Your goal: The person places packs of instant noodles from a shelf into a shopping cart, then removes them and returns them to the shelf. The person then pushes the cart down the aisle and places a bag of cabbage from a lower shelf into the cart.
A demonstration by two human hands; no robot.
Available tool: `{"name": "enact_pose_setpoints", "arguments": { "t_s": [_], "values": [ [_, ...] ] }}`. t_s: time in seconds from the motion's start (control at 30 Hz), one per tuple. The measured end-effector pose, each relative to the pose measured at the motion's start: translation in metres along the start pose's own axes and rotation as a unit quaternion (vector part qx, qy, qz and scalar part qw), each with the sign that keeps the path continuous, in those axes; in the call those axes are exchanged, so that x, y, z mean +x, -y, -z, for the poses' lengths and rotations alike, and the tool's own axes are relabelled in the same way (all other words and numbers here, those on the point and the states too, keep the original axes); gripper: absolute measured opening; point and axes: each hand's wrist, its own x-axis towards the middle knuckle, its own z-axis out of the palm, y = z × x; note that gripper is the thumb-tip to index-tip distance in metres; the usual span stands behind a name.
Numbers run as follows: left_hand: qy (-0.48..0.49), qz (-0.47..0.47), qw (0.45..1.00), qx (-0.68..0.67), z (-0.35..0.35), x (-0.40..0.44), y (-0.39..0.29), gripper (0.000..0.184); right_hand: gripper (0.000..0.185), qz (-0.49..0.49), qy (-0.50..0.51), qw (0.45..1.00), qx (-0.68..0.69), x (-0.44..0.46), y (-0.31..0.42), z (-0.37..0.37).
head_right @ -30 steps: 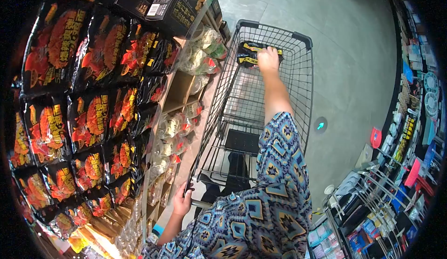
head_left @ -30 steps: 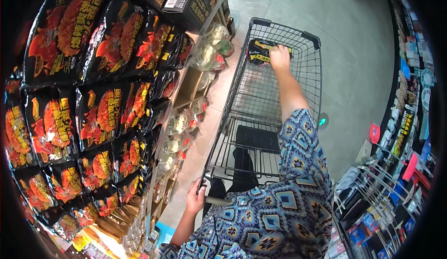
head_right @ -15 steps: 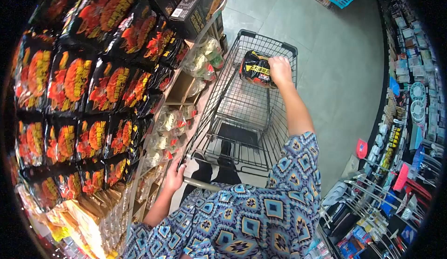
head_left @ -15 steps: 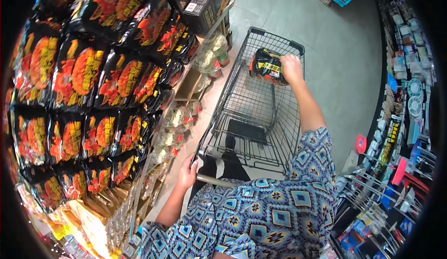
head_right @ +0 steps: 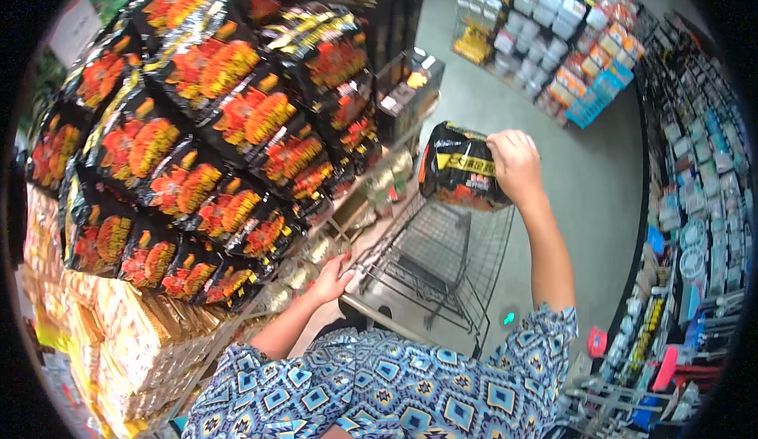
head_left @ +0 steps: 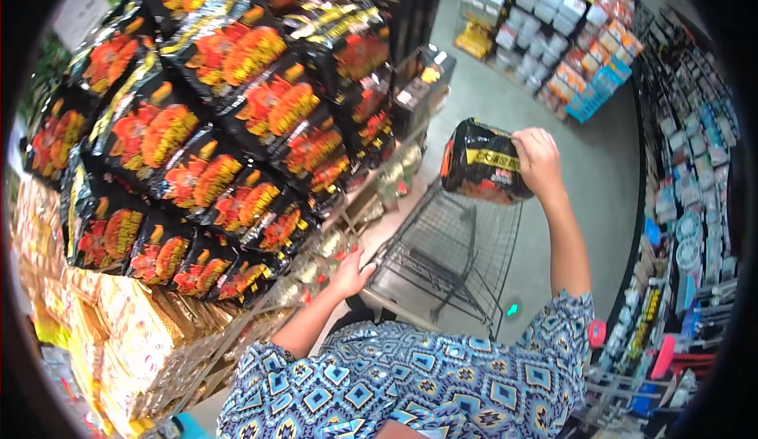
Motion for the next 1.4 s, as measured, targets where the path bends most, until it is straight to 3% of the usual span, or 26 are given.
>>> {"name": "enact_pose_setpoints", "arguments": {
  "t_s": [0.07,0.13,0.17,0.2,0.27,0.37,0.47,0.57,0.6,0.67,0.8,0.87,0.93,1.0,1.1,1.23,1.27,1.33,1.4],
  "values": [
    [-0.055,-0.048,0.995,-0.072,0.041,0.017,-0.045,0.048,0.004,-0.004,-0.001,0.999,0.040,0.030,0.031,0.018],
    [-0.053,-0.056,0.957,-0.281,0.056,0.048,-0.059,0.043,0.005,0.019,-0.012,0.998,0.051,0.059,0.061,0.034],
    [-0.015,-0.038,0.885,-0.465,0.061,0.063,-0.060,0.042,0.005,0.002,-0.002,0.996,0.088,0.069,0.080,0.038],
    [0.030,0.049,0.792,-0.608,0.089,0.068,-0.091,0.045,0.006,-0.016,0.009,0.992,0.127,0.080,0.094,0.043],
    [0.118,0.052,0.642,-0.756,0.114,0.086,-0.105,0.048,0.007,0.000,0.001,0.988,0.155,0.101,0.121,0.048],
    [0.156,-0.014,0.528,-0.835,0.150,0.089,-0.139,0.049,0.005,-0.013,0.010,0.972,0.234,0.123,0.158,0.051],
    [0.228,-0.023,0.458,-0.859,0.164,0.089,-0.132,0.049,0.005,-0.001,0.037,0.970,0.238,0.140,0.189,0.052],
    [0.248,-0.042,0.441,-0.862,0.201,0.067,-0.162,0.054,0.008,0.007,0.057,0.977,0.207,0.155,0.205,0.047],
    [0.262,-0.090,0.443,-0.853,0.196,0.069,-0.154,0.058,0.008,0.021,0.063,0.978,0.197,0.157,0.206,0.042],
    [0.257,-0.045,0.523,-0.812,0.197,0.071,-0.146,0.076,0.013,0.019,0.083,0.982,0.170,0.166,0.206,0.037],
    [0.330,-0.066,0.453,-0.826,0.210,0.057,-0.149,0.073,0.018,-0.076,0.149,0.970,0.178,0.179,0.202,0.033],
    [0.320,-0.041,0.453,-0.831,0.214,0.056,-0.152,0.072,0.019,-0.151,0.210,0.945,0.200,0.180,0.195,0.029],
    [0.351,-0.005,0.421,-0.836,0.216,0.056,-0.155,0.067,0.020,-0.148,0.224,0.944,0.192,0.185,0.190,0.029],
    [0.355,0.005,0.423,-0.833,0.219,0.056,-0.157,0.068,0.020,-0.157,0.247,0.941,0.170,0.188,0.186,0.027],
    [0.394,-0.030,0.373,-0.840,0.227,0.054,-0.168,0.072,0.023,-0.122,0.234,0.949,0.172,0.191,0.174,0.023],
    [0.365,-0.031,0.440,-0.820,0.220,0.061,-0.172,0.075,0.023,-0.100,0.240,0.955,0.145,0.198,0.170,0.026],
    [0.364,-0.027,0.444,-0.818,0.219,0.063,-0.171,0.075,0.024,-0.102,0.236,0.955,0.149,0.199,0.169,0.026],
    [0.364,-0.018,0.387,-0.847,0.218,0.067,-0.169,0.079,0.024,-0.108,0.238,0.953,0.155,0.199,0.166,0.025],
    [0.345,0.000,0.408,-0.845,0.211,0.070,-0.167,0.080,0.023,-0.111,0.243,0.944,0.195,0.198,0.160,0.021]
  ]
}}
